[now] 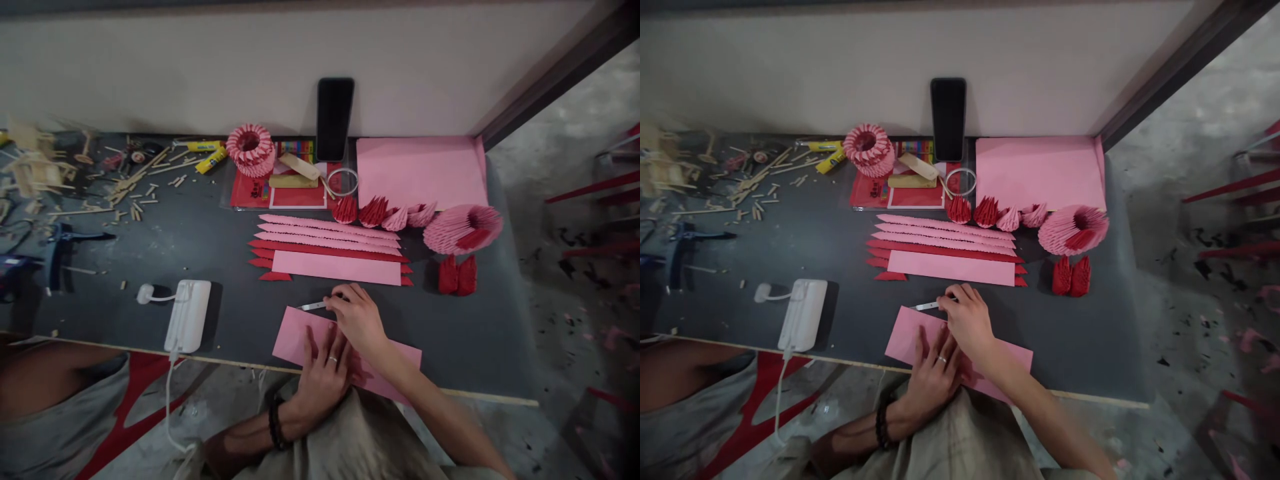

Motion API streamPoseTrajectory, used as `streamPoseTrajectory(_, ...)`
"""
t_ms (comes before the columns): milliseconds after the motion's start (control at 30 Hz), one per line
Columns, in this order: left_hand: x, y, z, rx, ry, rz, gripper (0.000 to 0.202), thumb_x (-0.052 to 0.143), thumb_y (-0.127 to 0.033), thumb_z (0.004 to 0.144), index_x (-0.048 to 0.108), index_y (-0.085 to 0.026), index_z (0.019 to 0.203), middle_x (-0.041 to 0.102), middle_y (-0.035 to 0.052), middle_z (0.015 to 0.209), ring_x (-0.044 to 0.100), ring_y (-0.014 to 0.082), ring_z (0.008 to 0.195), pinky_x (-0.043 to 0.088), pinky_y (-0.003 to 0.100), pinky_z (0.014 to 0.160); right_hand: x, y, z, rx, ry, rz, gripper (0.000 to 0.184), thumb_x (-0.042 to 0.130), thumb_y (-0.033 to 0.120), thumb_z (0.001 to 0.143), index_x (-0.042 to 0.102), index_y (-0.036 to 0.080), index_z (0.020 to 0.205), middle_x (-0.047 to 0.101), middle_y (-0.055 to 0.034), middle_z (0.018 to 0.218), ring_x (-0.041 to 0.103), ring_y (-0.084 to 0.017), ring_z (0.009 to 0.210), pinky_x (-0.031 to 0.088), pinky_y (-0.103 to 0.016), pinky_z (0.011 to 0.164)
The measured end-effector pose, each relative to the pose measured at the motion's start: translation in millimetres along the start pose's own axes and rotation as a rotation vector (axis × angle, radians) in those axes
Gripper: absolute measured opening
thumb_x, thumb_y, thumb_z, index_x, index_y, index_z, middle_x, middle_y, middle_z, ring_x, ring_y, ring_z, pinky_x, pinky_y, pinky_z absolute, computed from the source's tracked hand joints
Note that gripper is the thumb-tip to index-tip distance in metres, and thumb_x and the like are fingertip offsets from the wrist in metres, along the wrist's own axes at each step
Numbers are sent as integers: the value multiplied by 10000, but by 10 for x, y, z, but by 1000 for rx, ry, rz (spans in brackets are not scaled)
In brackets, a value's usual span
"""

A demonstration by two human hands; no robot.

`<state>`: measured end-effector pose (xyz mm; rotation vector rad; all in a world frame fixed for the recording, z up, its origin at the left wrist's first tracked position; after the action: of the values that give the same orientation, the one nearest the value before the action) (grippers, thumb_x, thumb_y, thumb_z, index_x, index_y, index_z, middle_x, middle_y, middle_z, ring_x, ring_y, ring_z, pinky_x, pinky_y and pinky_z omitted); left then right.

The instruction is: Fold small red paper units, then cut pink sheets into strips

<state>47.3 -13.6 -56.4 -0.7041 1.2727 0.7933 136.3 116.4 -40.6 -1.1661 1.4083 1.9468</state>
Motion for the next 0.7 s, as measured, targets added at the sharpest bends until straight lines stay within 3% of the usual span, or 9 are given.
streamPoseTrajectory(133, 60, -7, -41, -7, 23, -41, 400, 634, -476, 968, 806, -270, 1264, 761, 128, 1409, 544, 429, 1491, 204, 791, 1315, 115, 138, 110, -7, -23, 4, 193, 685, 137, 978, 787, 285, 909, 735, -14, 967, 618, -177, 914, 508, -318, 787)
streamPoseTrajectory(233, 78, 6, -59, -25, 39, -65, 417, 637, -476, 968, 798, -257, 1285, 780, 141, 1365, 579, 420, 1453, 242, 767, 1305, 138, 181, 162, -10, -40, 27, 198, 685, 142, 978, 793, 291, 906, 729, -15, 933, 617, -175, 896, 516, -312, 773)
streamPoseTrajectory(367, -28, 103, -16, -75, 49, -43, 470, 585, -442, 1008, 716, -280, 1429, 693, 99, 1522, 499, 375, 1530, 336, 715, 1259, -91, 121, 75, -18, -98, 62, 213, 650, 131, 996, 799, 282, 1016, 766, -13, 968, 666, -173, 928, 550, -300, 837)
streamPoseTrajectory(467, -167, 270, 49, -145, 118, -45, 596, 549, -449, 1026, 563, -259, 1590, 524, 74, 1689, 446, 370, 1568, 451, 638, 1186, -443, -159, -180, 116, -201, -20, 182, 584, 245, 1063, 761, 235, 1105, 802, -32, 1020, 728, -181, 920, 559, -313, 859)
streamPoseTrajectory(533, -269, 398, 91, -169, 141, -84, 648, 548, -440, 1038, 480, -233, 1648, 488, 86, 1713, 445, 343, 1573, 488, 536, 1179, -678, -441, -436, 274, -263, -81, 237, 539, 354, 1089, 738, 225, 1099, 812, -26, 896, 735, -172, 725, 529, -300, 679)
streamPoseTrajectory(600, -363, 543, 126, -203, 107, -112, 633, 555, -388, 1055, 453, -244, 1662, 560, 90, 1660, 482, 306, 1546, 486, 467, 1194, -818, -712, -715, 408, -232, -83, 265, 525, 417, 1086, 727, 246, 1110, 809, -26, 810, 734, -201, 631, 502, -317, 583)
streamPoseTrajectory(700, -373, 762, 156, -276, 114, -118, 588, 600, -317, 1045, 506, -319, 1625, 674, 86, 1525, 576, 306, 1433, 484, 488, 1192, -969, -971, -1129, 519, -268, -120, 302, 517, 452, 1071, 716, 280, 1218, 820, -63, 836, 740, -260, 600, 505, -378, 555)
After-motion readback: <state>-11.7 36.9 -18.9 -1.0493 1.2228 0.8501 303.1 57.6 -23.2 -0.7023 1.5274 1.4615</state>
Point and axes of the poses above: each hand's wrist, its own z-axis towards the middle knuckle, its own x-axis out of the palm, y = z × x, the point moved 6 cm from there along z, towards the middle knuckle
